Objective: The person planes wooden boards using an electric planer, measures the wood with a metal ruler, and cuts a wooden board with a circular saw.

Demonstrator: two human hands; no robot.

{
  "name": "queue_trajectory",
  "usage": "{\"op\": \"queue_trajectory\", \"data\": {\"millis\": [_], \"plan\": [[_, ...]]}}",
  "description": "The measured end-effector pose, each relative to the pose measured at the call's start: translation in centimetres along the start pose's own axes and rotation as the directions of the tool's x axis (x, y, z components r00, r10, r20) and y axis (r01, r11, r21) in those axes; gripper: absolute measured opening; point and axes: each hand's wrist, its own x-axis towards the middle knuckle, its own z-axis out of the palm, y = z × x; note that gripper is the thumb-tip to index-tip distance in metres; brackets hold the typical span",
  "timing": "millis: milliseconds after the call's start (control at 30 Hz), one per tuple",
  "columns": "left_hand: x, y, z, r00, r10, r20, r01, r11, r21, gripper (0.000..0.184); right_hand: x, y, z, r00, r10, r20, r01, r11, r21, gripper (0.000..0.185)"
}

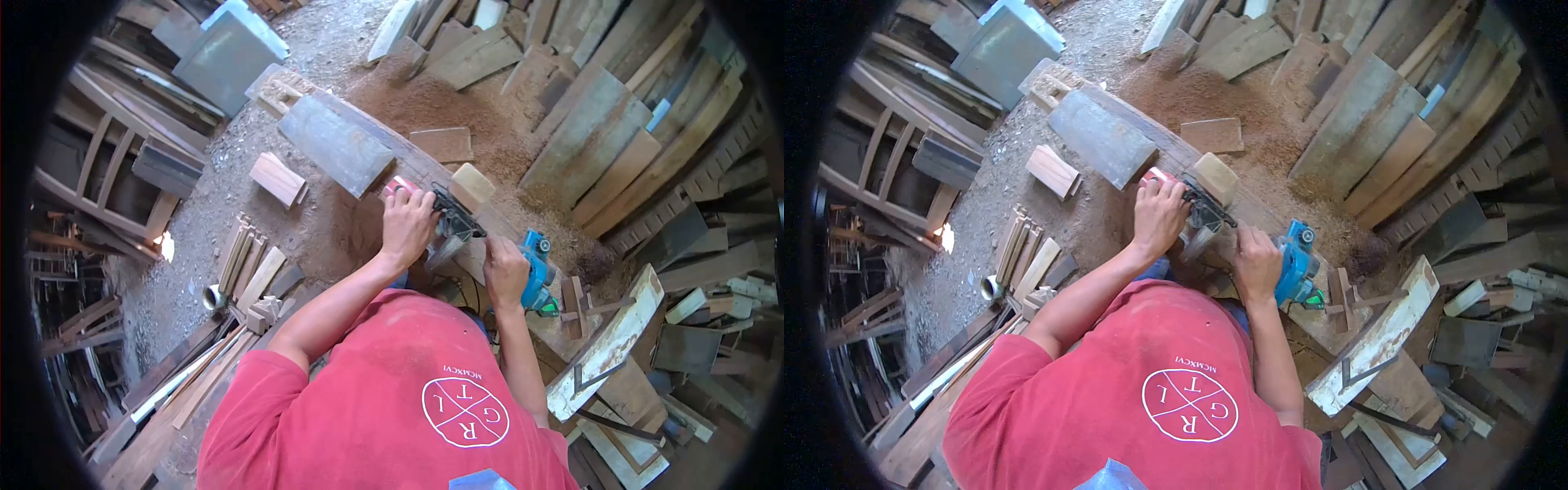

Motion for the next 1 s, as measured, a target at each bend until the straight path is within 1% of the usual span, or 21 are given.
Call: {"op": "queue_trajectory", "data": {"millis": [33, 100, 167, 233, 267, 300, 367, 400, 433, 500, 567, 633, 700, 733, 767, 800, 833, 900, 933, 967, 1000], "plan": [[0.2, -0.4, 0.0, 1.000, -0.018, 0.000, 0.018, 1.000, 0.013, 0.032, 0.2, -0.3, 0.2, 1.000, 0.013, 0.002, -0.013, 1.000, -0.020, 0.017], [0.4, -1.3, -0.2, 0.999, 0.047, 0.003, -0.047, 0.999, 0.015, 0.031, 0.4, -0.9, 0.2, 0.999, 0.014, 0.036, -0.013, 1.000, -0.028, 0.015], [0.4, -3.1, 0.9, 0.999, 0.039, 0.029, -0.039, 0.999, -0.012, 0.033, 1.1, -1.7, 0.2, 0.998, 0.018, 0.052, -0.015, 0.999, -0.050, 0.014], [0.9, -5.6, 1.6, 0.984, 0.173, 0.041, -0.146, 0.917, -0.372, 0.031, 1.5, -2.9, 0.0, 0.996, 0.057, 0.074, -0.050, 0.995, -0.091, 0.013], [0.9, -7.1, 1.6, 0.956, 0.216, 0.200, -0.094, 0.868, -0.488, 0.038, 1.6, -3.3, 0.0, 0.994, 0.072, 0.078, -0.064, 0.993, -0.095, 0.014], [1.0, -8.6, 1.6, 0.957, 0.213, 0.195, -0.094, 0.868, -0.487, 0.038, 1.6, -3.4, 0.1, 0.995, 0.066, 0.077, -0.058, 0.994, -0.096, 0.014], [1.1, -11.5, 1.7, 0.900, 0.402, 0.170, -0.305, 0.857, -0.414, 0.060, 1.6, -3.4, 0.1, 0.996, 0.060, 0.065, -0.052, 0.992, -0.119, 0.017], [1.2, -12.6, 1.9, 0.857, 0.427, 0.289, -0.323, 0.881, -0.346, 0.078, 1.6, -3.4, 0.2, 0.996, 0.054, 0.069, -0.046, 0.992, -0.121, 0.017], [1.1, -13.1, 3.4, 0.885, 0.431, 0.178, -0.373, 0.884, -0.283, 0.081, 1.7, -3.3, 0.2, 0.996, 0.043, 0.072, -0.033, 0.991, -0.132, 0.016], [2.3, -13.7, 6.0, 0.845, 0.520, 0.122, -0.486, 0.843, -0.228, 0.079, 2.5, -3.7, 0.3, 0.997, 0.013, 0.077, -0.001, 0.989, -0.148, 0.015], [4.7, -13.9, 7.1, 0.716, 0.603, 0.352, -0.495, 0.794, -0.353, 0.079, 3.8, -4.7, 0.3, 0.992, 0.052, 0.115, -0.030, 0.982, -0.186, 0.014], [5.2, -15.1, 7.9, 0.713, 0.612, 0.342, -0.465, 0.778, -0.424, 0.083, 5.8, -6.3, 0.5, 0.994, 0.032, 0.108, -0.007, 0.975, -0.224, 0.013], [5.5, -15.9, 7.7, 0.705, 0.621, 0.343, -0.375, 0.737, -0.563, 0.085, 8.6, -8.5, -0.5, 0.974, 0.065, 0.216, 0.016, 0.936, -0.351, 0.014], [4.7, -16.3, 8.0, 0.756, 0.608, 0.241, -0.364, 0.697, -0.618, 0.084, 10.1, -10.2, -1.1, 0.947, 0.135, 0.290, 0.020, 0.880, -0.475, 0.017], [4.4, -16.4, 7.9, 0.761, 0.619, 0.193, -0.365, 0.655, -0.661, 0.081, 11.5, -11.8, -2.0, 0.971, 0.023, 0.237, 0.100, 0.864, -0.494, 0.020], [4.2, -16.4, 6.7, 0.773, 0.596, 0.217, -0.309, 0.653, -0.691, 0.079, 12.7, -13.6, -3.0, 0.978, -0.082, 0.192, 0.173, 0.834, -0.524, 0.023], [4.2, -16.3, 5.0, 0.778, 0.578, 0.247, -0.252, 0.647, -0.720, 0.078, 13.7, -16.5, -3.9, 0.993, -0.110, 0.052, 0.120, 0.806, -0.579, 0.026], [4.2, -16.1, 2.5, 0.809, 0.515, 0.283, -0.081, 0.574, -0.815, 0.075, 12.7, -19.7, -5.0, 0.981, -0.071, -0.178, -0.035, 0.846, -0.532, 0.030], [4.2, -16.0, 2.0, 0.811, 0.491, 0.318, 0.031, 0.507, -0.861, 0.075, 10.3, -19.9, -4.6, 0.963, -0.028, -0.268, -0.087, 0.909, -0.408, 0.036], [4.6, -16.2, 1.4, 0.796, 0.522, 0.308, 0.024, 0.480, -0.877, 0.075, 7.1, -19.9, -3.4, 0.936, 0.013, -0.351, -0.114, 0.957, -0.268, 0.042], [5.4, -16.4, 0.5, 0.745, 0.514, 0.426, 0.147, 0.497, -0.856, 0.081, 4.2, -19.7, -2.3, 0.951, 0.012, -0.309, -0.105, 0.952, -0.287, 0.053]]}}
